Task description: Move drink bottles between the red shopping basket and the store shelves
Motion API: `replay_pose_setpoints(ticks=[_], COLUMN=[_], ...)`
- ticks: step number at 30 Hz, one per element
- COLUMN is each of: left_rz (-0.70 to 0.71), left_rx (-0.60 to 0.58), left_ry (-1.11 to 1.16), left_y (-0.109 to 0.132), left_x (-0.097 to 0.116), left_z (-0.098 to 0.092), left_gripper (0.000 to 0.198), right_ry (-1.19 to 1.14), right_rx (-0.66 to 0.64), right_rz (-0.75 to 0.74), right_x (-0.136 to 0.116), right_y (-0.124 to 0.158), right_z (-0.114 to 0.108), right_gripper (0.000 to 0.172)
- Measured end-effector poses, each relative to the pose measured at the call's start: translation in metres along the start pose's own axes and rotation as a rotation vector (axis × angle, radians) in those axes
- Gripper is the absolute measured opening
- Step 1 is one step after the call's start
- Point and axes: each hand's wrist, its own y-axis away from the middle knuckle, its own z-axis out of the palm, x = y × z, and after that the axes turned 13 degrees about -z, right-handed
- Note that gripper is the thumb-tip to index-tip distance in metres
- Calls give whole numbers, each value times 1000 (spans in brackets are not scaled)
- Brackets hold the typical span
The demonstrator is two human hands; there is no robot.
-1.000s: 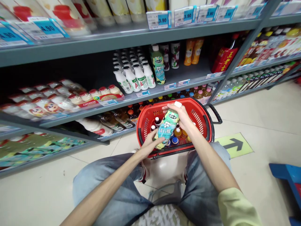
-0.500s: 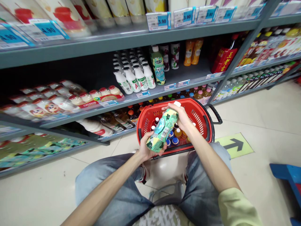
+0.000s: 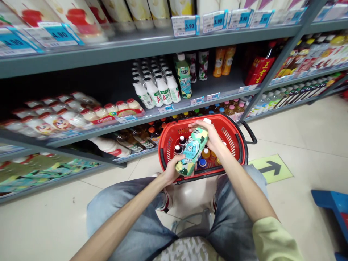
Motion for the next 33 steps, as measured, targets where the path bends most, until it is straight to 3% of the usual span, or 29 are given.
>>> replay_pose_setpoints(ticks=[4,10,13,17,21,24,26,30,33], left_rz=[112,138,219,267,264,235,218,214,213], left_rx=[112,146,177,371,543,545,552,535,493], left_ry=[-49,-169,-267,-565,-715,-743,-779,-876,-922], left_y=[-5,-9,-4,5,8,6,6,1,-7], left_x=[-4,-10,-6,2,4,4,3,1,-1], left_z=[-2,-9,-7,-3,-3,-4,-4,-7,-13], left_gripper=[66,57,49,57,65,61,61,66,72], right_ry=[-31,-36,-13,82,448,715,786,685,611], right_rx=[15,15,9,21,58,4,-30,-132,-150], right_rz=[25,42,39,-8,-99,-173,-129,84,63], right_x=[4,7,7,7,11,10,5,-10,-15], right_y=[-3,-4,-4,-4,-3,-4,-4,1,8], right_z=[-4,-6,-5,-2,-5,-12,-18,-24,-22], right_gripper=[18,16,17,23,33,41,43,48,46])
